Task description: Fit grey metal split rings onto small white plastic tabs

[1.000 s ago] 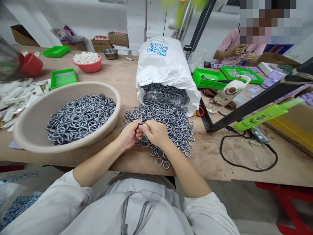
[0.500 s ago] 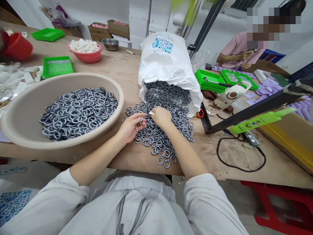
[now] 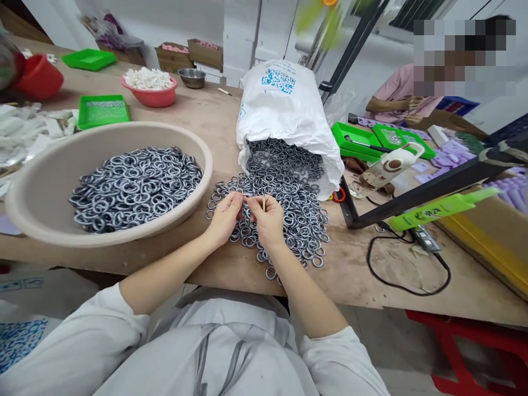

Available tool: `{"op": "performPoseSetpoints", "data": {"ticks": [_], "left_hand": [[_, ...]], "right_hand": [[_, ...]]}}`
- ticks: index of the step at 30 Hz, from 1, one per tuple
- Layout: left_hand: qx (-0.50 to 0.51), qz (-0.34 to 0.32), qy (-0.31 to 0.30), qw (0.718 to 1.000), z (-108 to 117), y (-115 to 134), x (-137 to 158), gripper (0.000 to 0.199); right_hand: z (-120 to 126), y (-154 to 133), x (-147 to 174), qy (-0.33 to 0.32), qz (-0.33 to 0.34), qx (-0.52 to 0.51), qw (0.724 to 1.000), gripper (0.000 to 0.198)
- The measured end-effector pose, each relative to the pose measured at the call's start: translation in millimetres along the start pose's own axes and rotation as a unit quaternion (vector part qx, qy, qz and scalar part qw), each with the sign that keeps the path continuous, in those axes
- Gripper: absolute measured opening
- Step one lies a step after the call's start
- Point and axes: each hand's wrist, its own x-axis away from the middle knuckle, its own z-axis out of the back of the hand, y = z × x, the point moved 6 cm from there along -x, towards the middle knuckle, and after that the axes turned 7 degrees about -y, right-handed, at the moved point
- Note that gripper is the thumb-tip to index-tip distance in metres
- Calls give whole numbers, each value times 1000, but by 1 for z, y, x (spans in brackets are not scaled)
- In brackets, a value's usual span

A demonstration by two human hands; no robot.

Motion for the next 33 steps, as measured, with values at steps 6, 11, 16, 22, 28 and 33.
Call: {"op": "performPoseSetpoints", "data": {"ticks": [6,11,16,22,28,33], "left_hand": [[53,27,-27,998,-3,-2,-1,48],[86,82,-35,992,-8,-6,2,50],[118,114,-21,986,-8,-6,5,49],[159,148,3,976,-6,-11,5,50],[171,152,22,973,-6,-11,9,53],[171,159,20,972,-5,-15,8,53]], "right_hand": [[0,-6,-3,-79,34,19,996,40],[-2,-6,-3,-95,57,49,993,44],[4,-14,-4,-93,81,138,983,44],[-3,-34,15,-134,206,436,866,43],[-11,-35,21,-132,253,511,811,44],[-14,-30,21,-132,227,514,817,47]]}}
